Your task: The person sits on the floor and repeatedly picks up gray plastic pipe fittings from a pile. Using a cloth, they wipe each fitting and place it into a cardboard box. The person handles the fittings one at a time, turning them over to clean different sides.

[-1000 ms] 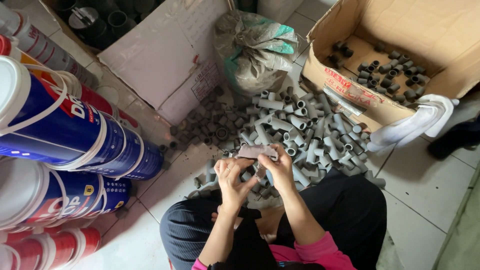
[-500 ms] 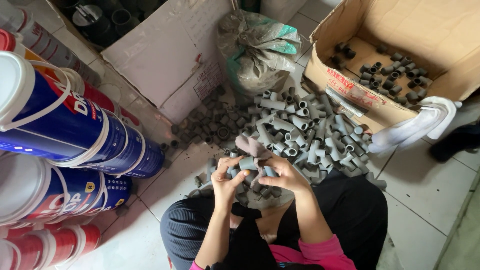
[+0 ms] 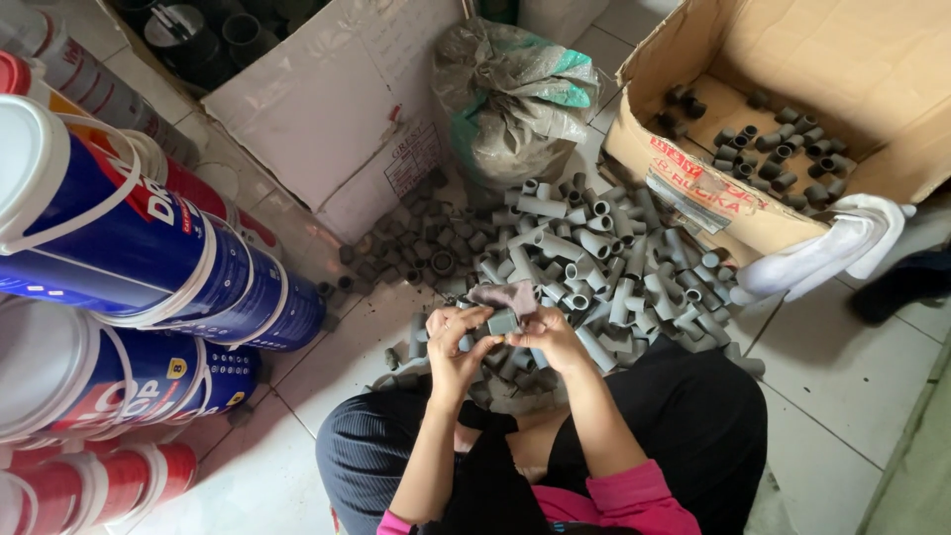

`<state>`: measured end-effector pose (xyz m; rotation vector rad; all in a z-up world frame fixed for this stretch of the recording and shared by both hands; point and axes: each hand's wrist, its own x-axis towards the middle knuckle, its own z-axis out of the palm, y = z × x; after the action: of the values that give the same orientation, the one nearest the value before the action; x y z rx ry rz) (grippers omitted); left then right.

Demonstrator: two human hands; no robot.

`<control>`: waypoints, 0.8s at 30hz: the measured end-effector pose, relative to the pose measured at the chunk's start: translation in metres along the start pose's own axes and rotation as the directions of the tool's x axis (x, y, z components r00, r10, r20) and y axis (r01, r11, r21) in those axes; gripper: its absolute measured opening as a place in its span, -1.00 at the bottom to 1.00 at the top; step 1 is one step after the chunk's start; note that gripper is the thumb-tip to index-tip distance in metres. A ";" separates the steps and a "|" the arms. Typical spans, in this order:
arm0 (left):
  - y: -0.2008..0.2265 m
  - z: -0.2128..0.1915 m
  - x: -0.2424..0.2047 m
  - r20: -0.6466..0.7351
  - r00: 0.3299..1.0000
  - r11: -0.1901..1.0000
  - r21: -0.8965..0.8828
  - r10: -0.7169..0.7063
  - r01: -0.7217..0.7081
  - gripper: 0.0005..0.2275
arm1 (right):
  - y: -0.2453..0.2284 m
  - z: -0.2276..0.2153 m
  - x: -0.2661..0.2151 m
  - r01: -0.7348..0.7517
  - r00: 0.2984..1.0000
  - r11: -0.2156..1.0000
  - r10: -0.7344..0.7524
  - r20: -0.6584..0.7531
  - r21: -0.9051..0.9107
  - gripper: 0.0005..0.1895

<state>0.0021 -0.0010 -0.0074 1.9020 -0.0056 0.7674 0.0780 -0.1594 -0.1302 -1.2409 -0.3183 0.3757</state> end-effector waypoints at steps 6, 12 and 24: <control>-0.054 -0.008 -0.021 -0.035 0.999 0.804 0.593 -0.028 0.044 -0.65 | -0.051 -0.007 0.023 -0.021 0.944 0.876 -0.141 -0.299 -0.482 -0.75; -0.062 0.004 -0.029 -0.066 0.983 0.909 0.375 -0.170 0.183 -0.72 | -0.060 0.000 0.005 -0.217 0.975 0.340 0.034 -0.218 -0.915 -0.45; -0.077 0.034 -0.042 0.069 0.982 0.774 0.606 0.178 -0.182 -0.38 | 0.000 0.039 0.008 -0.041 0.998 0.626 -0.017 -0.066 -0.779 -0.47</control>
<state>0.0119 -0.0073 -0.1009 2.5535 0.0646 0.9733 0.0689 -0.1228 -0.1183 -2.1265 -0.4385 0.1951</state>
